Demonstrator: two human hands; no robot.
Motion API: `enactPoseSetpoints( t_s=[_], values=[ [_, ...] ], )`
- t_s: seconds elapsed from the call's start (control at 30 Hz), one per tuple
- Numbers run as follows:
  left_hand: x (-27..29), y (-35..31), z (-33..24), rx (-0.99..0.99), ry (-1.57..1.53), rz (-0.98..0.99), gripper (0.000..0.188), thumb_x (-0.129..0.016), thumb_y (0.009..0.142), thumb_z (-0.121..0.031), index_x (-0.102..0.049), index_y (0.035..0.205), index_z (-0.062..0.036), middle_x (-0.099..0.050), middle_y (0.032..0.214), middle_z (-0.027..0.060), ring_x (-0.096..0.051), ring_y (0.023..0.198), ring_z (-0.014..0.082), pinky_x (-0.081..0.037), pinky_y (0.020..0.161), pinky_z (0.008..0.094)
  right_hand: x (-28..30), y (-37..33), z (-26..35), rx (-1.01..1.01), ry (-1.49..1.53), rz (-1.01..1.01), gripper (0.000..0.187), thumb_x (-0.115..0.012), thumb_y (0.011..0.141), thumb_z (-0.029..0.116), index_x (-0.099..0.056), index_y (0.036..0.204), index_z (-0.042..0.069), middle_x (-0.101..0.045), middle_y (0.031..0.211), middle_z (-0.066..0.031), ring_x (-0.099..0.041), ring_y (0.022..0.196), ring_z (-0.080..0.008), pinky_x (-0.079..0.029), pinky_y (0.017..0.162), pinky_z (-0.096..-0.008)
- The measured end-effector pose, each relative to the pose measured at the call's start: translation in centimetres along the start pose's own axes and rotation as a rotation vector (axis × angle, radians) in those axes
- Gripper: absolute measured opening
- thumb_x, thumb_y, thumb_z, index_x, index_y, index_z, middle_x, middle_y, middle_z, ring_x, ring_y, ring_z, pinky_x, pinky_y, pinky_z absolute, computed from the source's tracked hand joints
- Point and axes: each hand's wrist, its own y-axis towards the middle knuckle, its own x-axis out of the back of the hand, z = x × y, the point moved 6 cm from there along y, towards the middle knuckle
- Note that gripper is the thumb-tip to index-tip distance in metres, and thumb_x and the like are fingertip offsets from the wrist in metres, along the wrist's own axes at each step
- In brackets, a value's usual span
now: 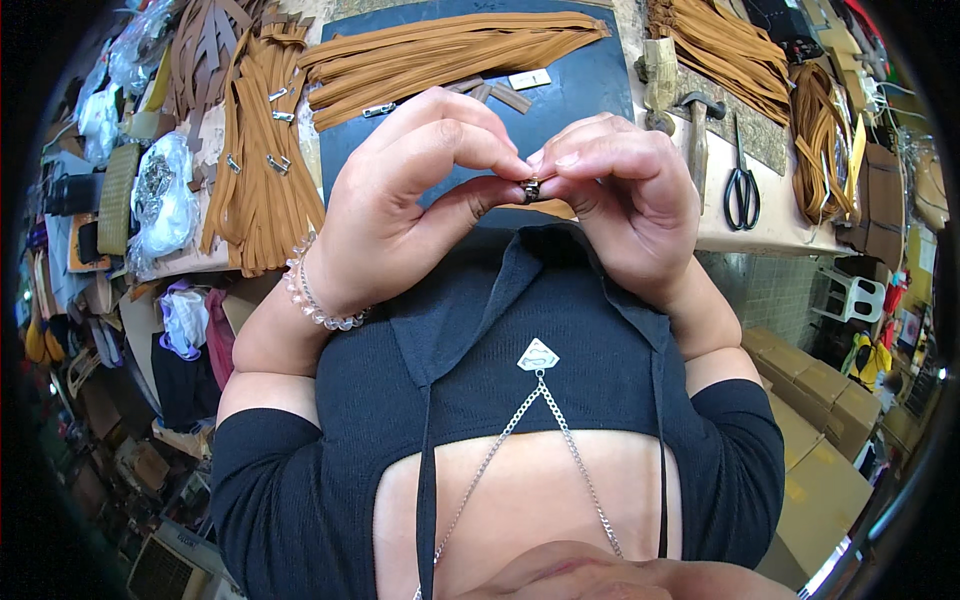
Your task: The person cuts small leather strips using scissors, presses them with a wooden block and a hammer, and attaches leather pull tabs onto zipper sliders by hand.
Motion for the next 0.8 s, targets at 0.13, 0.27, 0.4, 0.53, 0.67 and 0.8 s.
enactPoseSetpoints(
  t_s=[0.13,0.27,0.4,0.53,0.67,0.8],
  values=[
    [0.0,-0.3,0.1,-0.011,-0.019,-0.037,0.024,-0.076,0.079,0.006,-0.069,0.099,-0.0033,-0.068,0.098,0.0092,-0.066,0.093,0.0233,-0.052,0.081,0.0327,0.2,0.6,0.8,0.036,-0.125,0.085,0.025,-0.071,0.081,-0.012,-0.069,0.102,0.002,-0.069,0.091,-0.0108,-0.068,0.085,-0.0249,-0.054,0.076,-0.0326],
    [0.0,-0.4,0.0,-0.057,0.02,-0.026,0.025,-0.078,0.077,0.007,-0.069,0.099,-0.0031,-0.069,0.094,0.009,-0.067,0.087,0.0237,-0.053,0.077,0.033,0.0,0.8,1.2,0.027,-0.178,0.19,0.028,-0.072,0.077,-0.011,-0.071,0.101,0.002,-0.069,0.092,-0.0105,-0.068,0.085,-0.0259,-0.054,0.075,-0.0332],
    [0.2,-0.5,-0.3,-0.151,0.029,-0.032,0.029,-0.079,0.075,0.007,-0.069,0.1,-0.0034,-0.07,0.094,0.0087,-0.068,0.086,0.0237,-0.053,0.076,0.0331,0.1,0.7,0.9,-0.034,-0.123,0.22,0.027,-0.073,0.076,-0.01,-0.071,0.099,0.003,-0.07,0.092,-0.0099,-0.068,0.085,-0.0261,-0.054,0.075,-0.0336],
    [0.3,-0.7,-0.7,-0.154,0.044,-0.058,0.032,-0.08,0.076,0.006,-0.069,0.103,-0.0044,-0.07,0.094,0.0082,-0.068,0.087,0.0242,-0.054,0.078,0.0339,0.2,0.4,0.8,-0.021,-0.11,0.181,0.025,-0.073,0.076,-0.01,-0.07,0.098,0.003,-0.07,0.092,-0.0101,-0.069,0.084,-0.027,-0.055,0.076,-0.0338],
    [0.3,-0.7,-1.1,-0.226,0.13,-0.068,0.031,-0.08,0.076,0.005,-0.069,0.103,-0.0054,-0.07,0.094,0.008,-0.069,0.089,0.0255,-0.055,0.079,0.0354,0.2,0.5,1.5,0.092,-0.173,0.178,0.025,-0.073,0.075,-0.01,-0.069,0.097,0.003,-0.071,0.092,-0.0109,-0.069,0.084,-0.0274,-0.055,0.076,-0.035],
    [0.4,-0.6,-1.4,-0.295,0.197,-0.001,0.03,-0.079,0.075,0.004,-0.07,0.101,-0.006,-0.07,0.096,0.0083,-0.068,0.09,0.0269,-0.055,0.079,0.0369,0.2,0.6,1.6,0.098,-0.179,0.22,0.027,-0.073,0.074,-0.009,-0.069,0.097,0.003,-0.07,0.092,-0.011,-0.069,0.084,-0.0273,-0.055,0.076,-0.0355]
  ],
)
